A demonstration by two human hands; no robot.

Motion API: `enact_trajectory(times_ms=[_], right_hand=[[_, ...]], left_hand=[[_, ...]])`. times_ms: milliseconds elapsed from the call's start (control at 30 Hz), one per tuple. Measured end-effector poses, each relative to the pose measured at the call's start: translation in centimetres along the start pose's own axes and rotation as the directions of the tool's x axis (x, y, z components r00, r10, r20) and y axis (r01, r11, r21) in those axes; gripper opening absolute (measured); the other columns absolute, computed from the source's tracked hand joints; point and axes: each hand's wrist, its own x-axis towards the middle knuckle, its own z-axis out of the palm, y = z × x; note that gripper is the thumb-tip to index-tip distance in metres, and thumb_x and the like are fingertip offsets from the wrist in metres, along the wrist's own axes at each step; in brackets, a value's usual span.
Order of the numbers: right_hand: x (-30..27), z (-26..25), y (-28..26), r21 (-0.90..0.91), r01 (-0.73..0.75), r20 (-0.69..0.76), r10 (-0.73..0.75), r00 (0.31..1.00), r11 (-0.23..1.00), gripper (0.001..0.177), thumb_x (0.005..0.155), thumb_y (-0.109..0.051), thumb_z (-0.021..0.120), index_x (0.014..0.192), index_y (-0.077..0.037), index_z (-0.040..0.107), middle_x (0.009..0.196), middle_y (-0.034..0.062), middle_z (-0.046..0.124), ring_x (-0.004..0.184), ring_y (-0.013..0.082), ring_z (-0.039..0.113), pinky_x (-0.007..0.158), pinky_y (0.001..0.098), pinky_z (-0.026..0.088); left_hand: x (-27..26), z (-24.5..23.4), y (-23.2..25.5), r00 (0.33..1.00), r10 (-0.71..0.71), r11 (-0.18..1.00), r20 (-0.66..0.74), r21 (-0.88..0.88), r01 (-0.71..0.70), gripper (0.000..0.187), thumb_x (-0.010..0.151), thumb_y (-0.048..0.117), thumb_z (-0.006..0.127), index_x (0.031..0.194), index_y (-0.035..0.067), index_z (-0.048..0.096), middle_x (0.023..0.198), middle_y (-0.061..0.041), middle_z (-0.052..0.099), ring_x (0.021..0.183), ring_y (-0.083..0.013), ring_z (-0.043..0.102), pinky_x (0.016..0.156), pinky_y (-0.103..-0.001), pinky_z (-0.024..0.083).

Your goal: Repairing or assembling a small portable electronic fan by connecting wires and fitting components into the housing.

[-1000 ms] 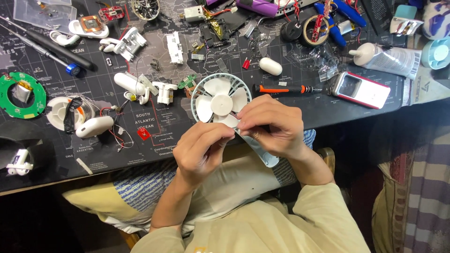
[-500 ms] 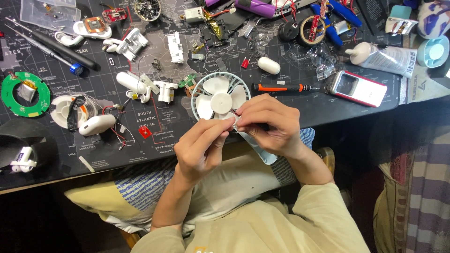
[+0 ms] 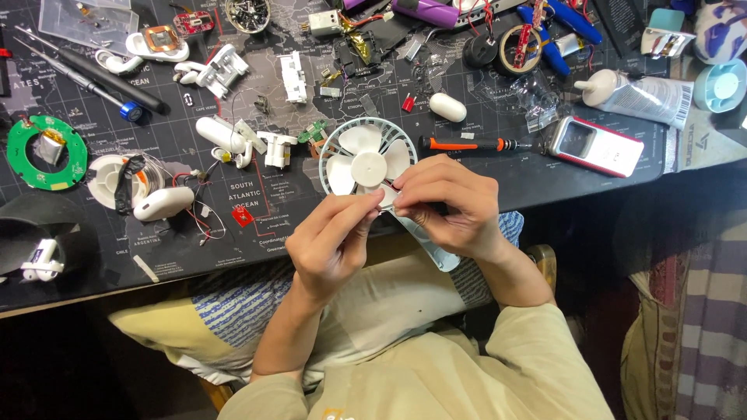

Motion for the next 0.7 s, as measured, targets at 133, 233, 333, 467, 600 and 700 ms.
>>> enact_trajectory(times_ms=[133, 233, 333, 467, 600, 700], right_hand=[[-0.05, 0.04, 0.07, -0.007, 0.002, 0.003, -0.002, 1.000, 1.000, 0.005, 0.096, 0.003, 0.084, 0.092, 0.000, 0.082, 0.085, 0.0136, 0.079, 0.084, 0.0364, 0.080, 0.079, 0.0442, 0.067], [-0.06, 0.09, -0.02, 0.000, 0.000, -0.012, 0.000, 1.000, 1.000, 0.006, 0.096, 0.003, 0.084, 0.092, 0.000, 0.082, 0.085, 0.0142, 0.078, 0.083, 0.0360, 0.079, 0.080, 0.0447, 0.067], [-0.07, 0.03, -0.05, -0.001, 0.000, -0.004, 0.000, 1.000, 1.000, 0.006, 0.096, 0.003, 0.084, 0.092, 0.000, 0.082, 0.085, 0.0146, 0.078, 0.084, 0.0368, 0.079, 0.079, 0.0452, 0.067], [-0.11, -0.01, -0.05, -0.006, 0.001, 0.000, -0.001, 1.000, 1.000, 0.005, 0.096, 0.003, 0.085, 0.093, 0.001, 0.082, 0.086, 0.0152, 0.078, 0.084, 0.0369, 0.079, 0.080, 0.0453, 0.067], [-0.06, -0.15, -0.19, -0.009, -0.006, 0.015, 0.006, 1.000, 1.000, 0.005, 0.095, 0.004, 0.085, 0.094, 0.001, 0.082, 0.086, 0.0154, 0.078, 0.085, 0.0375, 0.080, 0.080, 0.0459, 0.067], [-0.15, -0.16, -0.10, 0.001, -0.001, 0.016, 0.001, 1.000, 1.000, 0.004, 0.096, 0.004, 0.084, 0.095, 0.002, 0.081, 0.088, 0.0161, 0.077, 0.085, 0.0380, 0.079, 0.080, 0.0468, 0.067]], left_hand=[[-0.18, 0.08, -0.08, 1.000, 0.007, 1.000, 0.000, 0.010, -0.007, 0.013, 0.103, -0.006, 0.074, 0.109, -0.007, 0.084, 0.088, -0.015, 0.080, 0.069, -0.0214, 0.075, 0.067, -0.031, 0.065], [-0.10, 0.14, 0.07, 1.000, 0.001, 1.000, 0.000, 0.023, -0.001, 0.013, 0.102, -0.008, 0.074, 0.107, -0.007, 0.085, 0.087, -0.015, 0.080, 0.066, -0.0203, 0.073, 0.064, -0.031, 0.064], [-0.17, 0.14, 0.06, 1.000, -0.001, 1.000, -0.002, 0.026, 0.002, 0.013, 0.102, -0.008, 0.074, 0.108, -0.007, 0.085, 0.087, -0.015, 0.079, 0.066, -0.0202, 0.072, 0.063, -0.031, 0.064], [-0.21, 0.15, 0.08, 1.000, -0.006, 0.999, -0.002, 0.036, 0.006, 0.012, 0.100, -0.008, 0.076, 0.108, -0.006, 0.085, 0.087, -0.015, 0.080, 0.066, -0.0205, 0.072, 0.063, -0.031, 0.064], [0.07, 0.13, 0.14, 1.000, 0.002, 0.999, -0.004, 0.041, -0.002, 0.011, 0.099, -0.009, 0.077, 0.105, -0.006, 0.086, 0.087, -0.014, 0.081, 0.062, -0.0187, 0.070, 0.059, -0.029, 0.061], [0.47, 0.07, 0.49, 1.000, -0.001, 0.999, -0.024, 0.049, 0.003, 0.008, 0.097, -0.009, 0.081, 0.103, -0.005, 0.085, 0.086, -0.013, 0.083, 0.060, -0.0201, 0.071, 0.057, -0.029, 0.061]])
